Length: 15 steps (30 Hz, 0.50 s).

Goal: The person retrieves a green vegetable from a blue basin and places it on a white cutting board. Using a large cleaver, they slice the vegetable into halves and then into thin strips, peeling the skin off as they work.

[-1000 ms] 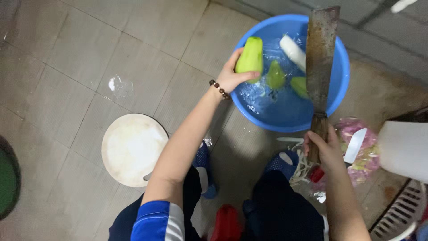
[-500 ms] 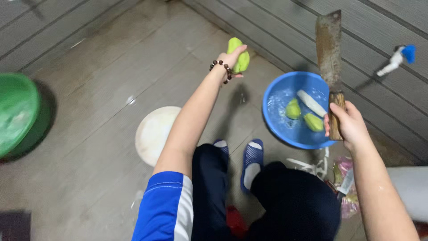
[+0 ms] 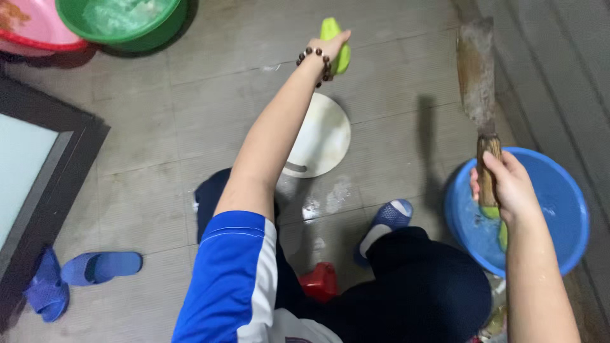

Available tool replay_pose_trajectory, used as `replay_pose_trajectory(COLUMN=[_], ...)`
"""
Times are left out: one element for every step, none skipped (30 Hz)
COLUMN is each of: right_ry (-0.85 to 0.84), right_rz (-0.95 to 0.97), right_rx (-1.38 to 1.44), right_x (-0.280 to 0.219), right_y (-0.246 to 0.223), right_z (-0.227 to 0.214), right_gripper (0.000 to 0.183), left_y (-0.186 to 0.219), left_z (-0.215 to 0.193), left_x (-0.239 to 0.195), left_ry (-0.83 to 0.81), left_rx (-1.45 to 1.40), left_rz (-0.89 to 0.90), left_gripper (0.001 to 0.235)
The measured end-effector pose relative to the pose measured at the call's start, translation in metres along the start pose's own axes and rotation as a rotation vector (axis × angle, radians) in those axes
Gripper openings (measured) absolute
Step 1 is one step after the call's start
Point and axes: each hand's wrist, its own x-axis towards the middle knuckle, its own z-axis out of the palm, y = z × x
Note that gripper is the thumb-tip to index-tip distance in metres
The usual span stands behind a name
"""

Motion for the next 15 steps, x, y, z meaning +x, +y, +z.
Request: replay_pose_trajectory(right_ry=[-0.008,-0.006,-0.004,0.028,0.061,0.087,0.084,0.088,0.093,0.084,0.075,0.065,0.023,-0.017,-0.013], right_rz=[0.041,0.078,0.114,0.169,0.224,0.277,0.301,0.329,0.356,0.384,0.411,0.427,0.465,0.474,0.474], right_rx=[-0.028,-0.06,-0.093,-0.12,-0.148,-0.175,-0.181,-0.185,-0.19,-0.172,-0.154,-0.135,-0.144,-0.147,-0.192], right_x=[0.01,0.016,0.021,0.028,0.033,0.045,0.059,0.071,0.089,0.104,0.123,0.143,0.153,0.171,0.181], right_y=[0.009,0.016,0.022,0.025,0.028,0.031,0.036,0.043,0.051,0.064,0.079,0.09,0.109,0.121,0.135], right_z=[0.003,0.004,0.005,0.009,0.015,0.024,0.034,0.042,0.049,0.058,0.072,0.085,0.105,0.124,0.139], right_gripper=[0.02,0.021,0.023,0.022,0.023,0.023,0.024,0.025,0.027,0.027,0.028,0.028,0.03,0.032,0.03], left_y=[-0.023,-0.035,-0.047,-0.059,-0.073,-0.085,-0.096,-0.106,-0.113,-0.13,-0.147,-0.158,-0.171,-0.18,-0.192], left_z=[-0.006,-0.007,-0.016,-0.029,-0.038,-0.049,-0.061,-0.066,-0.073,-0.077,-0.078,-0.078,-0.075,-0.073,-0.069], left_x=[0.009,0.02,0.029,0.037,0.04,0.042,0.042,0.043,0.048,0.043,0.039,0.042,0.044,0.052,0.061], left_ry=[0.022,0.033,0.032,0.033,0.051,0.075,-0.006,-0.097,-0.118,-0.156,-0.195,-0.246,-0.297,-0.295,-0.293], left_rx=[0.004,0.004,0.215,0.424,0.558,0.693,0.787,0.881,0.899,0.914,0.928,0.856,0.781,0.731,0.68], left_rz=[-0.036,-0.066,-0.06,-0.049,-0.018,0.011,0.026,0.044,0.059,0.056,0.054,-0.08,-0.211,-0.247,-0.283], left_gripper=[0.079,0.077,0.077,0.077,0.078,0.08,0.085,0.09,0.092,0.093,0.095,0.09,0.085,0.084,0.083])
